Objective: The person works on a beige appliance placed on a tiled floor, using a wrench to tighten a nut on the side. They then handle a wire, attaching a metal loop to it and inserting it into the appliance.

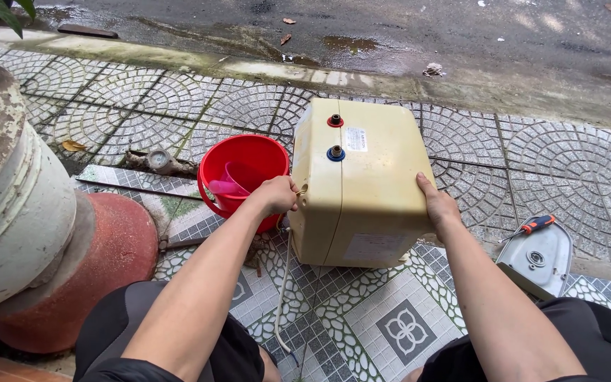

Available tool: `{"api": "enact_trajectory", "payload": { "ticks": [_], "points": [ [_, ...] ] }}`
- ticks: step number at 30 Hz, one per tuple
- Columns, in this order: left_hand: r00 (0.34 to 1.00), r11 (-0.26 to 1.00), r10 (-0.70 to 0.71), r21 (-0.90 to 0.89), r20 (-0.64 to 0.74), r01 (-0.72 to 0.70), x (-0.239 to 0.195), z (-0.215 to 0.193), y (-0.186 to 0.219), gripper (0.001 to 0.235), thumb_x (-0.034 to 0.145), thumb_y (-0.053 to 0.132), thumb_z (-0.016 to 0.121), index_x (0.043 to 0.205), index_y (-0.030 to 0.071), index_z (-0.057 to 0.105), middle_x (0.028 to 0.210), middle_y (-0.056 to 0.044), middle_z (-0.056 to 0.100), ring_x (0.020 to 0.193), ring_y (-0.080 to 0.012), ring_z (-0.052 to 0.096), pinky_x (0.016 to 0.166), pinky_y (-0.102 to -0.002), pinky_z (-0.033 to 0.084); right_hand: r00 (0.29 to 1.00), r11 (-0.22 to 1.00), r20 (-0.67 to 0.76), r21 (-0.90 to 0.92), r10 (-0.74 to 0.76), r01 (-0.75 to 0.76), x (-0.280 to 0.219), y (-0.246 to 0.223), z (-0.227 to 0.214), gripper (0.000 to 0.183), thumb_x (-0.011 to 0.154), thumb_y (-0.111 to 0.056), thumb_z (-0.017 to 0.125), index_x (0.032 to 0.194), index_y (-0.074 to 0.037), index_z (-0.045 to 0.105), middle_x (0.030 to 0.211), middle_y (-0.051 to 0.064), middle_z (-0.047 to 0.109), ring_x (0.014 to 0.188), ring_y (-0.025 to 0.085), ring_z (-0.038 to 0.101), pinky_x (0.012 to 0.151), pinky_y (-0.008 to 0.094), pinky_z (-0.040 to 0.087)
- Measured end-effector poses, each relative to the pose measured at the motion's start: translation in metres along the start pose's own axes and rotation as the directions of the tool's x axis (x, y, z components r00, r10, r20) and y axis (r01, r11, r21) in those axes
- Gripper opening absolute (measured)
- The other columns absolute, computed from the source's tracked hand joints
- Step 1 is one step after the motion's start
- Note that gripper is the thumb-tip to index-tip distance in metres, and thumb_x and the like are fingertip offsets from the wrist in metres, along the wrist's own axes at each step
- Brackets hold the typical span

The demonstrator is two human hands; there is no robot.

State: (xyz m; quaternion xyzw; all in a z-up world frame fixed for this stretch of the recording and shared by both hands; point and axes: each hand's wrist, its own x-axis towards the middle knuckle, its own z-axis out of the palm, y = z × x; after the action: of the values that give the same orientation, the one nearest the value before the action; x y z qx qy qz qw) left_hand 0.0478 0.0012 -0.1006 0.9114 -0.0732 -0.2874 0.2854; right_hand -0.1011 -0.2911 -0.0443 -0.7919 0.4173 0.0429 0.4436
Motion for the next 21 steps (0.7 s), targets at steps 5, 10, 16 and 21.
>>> {"api": "enact_trajectory", "payload": {
  "ticks": [5,10,16,21],
  "points": [
    [1.0,1.0,0.009,0.013,-0.009,-0.009,-0.03,-0.009,0.017,0.021,0.095,0.015,0.056,0.109,0.017,0.071,0.083,-0.003,0.076,0.101,-0.027,0.069,0.091,-0.041,0.05,1.0,1.0,0.008,-0.016,-0.002,0.002,-0.013,-0.007,-0.003,0.11,0.08,-0.091,0.051,0.143,-0.001,0.056,0.147,0.022,0.054,0.144,0.032,0.042,0.12,0.043,0.031],
    [0.999,0.999,0.037,0.017,-0.04,-0.036,-0.039,-0.013,0.023,0.02,0.097,0.016,0.056,0.111,0.016,0.07,0.083,-0.002,0.076,0.1,-0.0253,0.069,0.089,-0.039,0.051,1.0,1.0,0.016,-0.03,-0.003,0.004,-0.023,-0.014,-0.006,0.111,0.079,-0.091,0.051,0.143,-0.001,0.056,0.148,0.021,0.054,0.145,0.031,0.042,0.121,0.043,0.03],
    [0.993,0.997,0.041,0.067,-0.11,-0.034,-0.055,-0.011,0.032,0.02,0.101,0.024,0.054,0.116,0.018,0.066,0.106,-0.015,0.073,0.113,-0.0382,0.067,0.096,-0.049,0.052,1.0,1.0,0.009,-0.019,-0.019,0.02,-0.012,-0.007,-0.004,0.11,0.08,-0.091,0.053,0.142,0.0,0.057,0.145,0.021,0.056,0.143,0.031,0.044,0.12,0.042,0.031],
    [0.989,0.937,0.114,0.341,-0.094,-0.075,-0.08,-0.009,0.05,0.025,0.1,0.01,0.038,0.123,0.008,0.048,0.117,-0.028,0.067,0.117,-0.049,0.065,0.099,-0.057,0.05,0.999,1.0,0.025,-0.021,-0.02,0.02,-0.03,-0.017,-0.009,0.109,0.082,-0.09,0.05,0.141,0.001,0.057,0.145,0.022,0.056,0.143,0.031,0.044,0.12,0.043,0.032]
  ]
}}
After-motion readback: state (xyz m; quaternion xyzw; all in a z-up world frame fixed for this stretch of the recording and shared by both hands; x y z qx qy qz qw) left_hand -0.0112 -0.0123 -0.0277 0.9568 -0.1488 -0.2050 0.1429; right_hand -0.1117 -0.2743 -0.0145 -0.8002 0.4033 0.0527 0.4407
